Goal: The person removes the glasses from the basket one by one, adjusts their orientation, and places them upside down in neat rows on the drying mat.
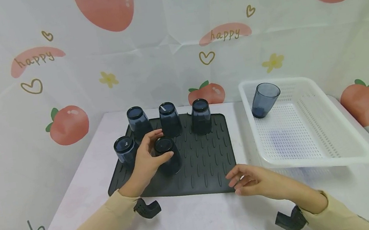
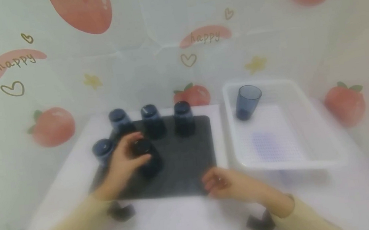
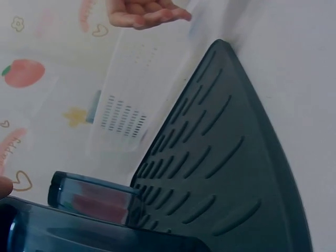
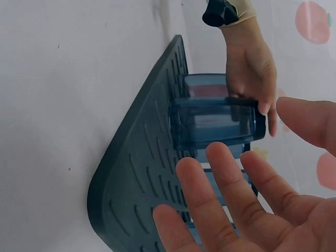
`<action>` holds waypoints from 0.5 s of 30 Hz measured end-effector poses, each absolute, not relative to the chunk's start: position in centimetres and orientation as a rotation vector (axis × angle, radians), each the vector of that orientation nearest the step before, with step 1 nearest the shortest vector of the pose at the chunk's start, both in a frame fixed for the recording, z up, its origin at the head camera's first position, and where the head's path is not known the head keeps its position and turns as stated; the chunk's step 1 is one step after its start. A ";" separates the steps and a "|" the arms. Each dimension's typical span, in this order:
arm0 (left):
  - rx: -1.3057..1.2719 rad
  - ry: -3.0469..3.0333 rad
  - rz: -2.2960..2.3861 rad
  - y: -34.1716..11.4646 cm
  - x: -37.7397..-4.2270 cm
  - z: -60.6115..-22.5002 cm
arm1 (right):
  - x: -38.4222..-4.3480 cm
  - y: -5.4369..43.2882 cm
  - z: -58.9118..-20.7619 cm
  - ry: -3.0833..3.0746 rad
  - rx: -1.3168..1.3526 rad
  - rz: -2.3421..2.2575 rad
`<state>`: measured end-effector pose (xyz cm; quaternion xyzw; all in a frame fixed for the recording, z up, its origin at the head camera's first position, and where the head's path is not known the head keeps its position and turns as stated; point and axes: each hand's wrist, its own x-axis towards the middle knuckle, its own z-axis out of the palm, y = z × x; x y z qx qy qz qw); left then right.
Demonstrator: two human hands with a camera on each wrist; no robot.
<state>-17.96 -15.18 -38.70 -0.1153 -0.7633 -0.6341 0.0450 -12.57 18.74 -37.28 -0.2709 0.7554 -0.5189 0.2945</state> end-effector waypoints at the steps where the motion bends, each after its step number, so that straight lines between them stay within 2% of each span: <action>1: -0.359 -2.334 -1.919 -15.2 -18.0 -38.5 | -12.6 18.7 -37.2 2.012 -0.722 -1.380; 15: -0.467 -2.270 -1.798 -15.0 -16.8 -34.9 | -12.5 18.7 -37.2 2.011 -0.714 -1.380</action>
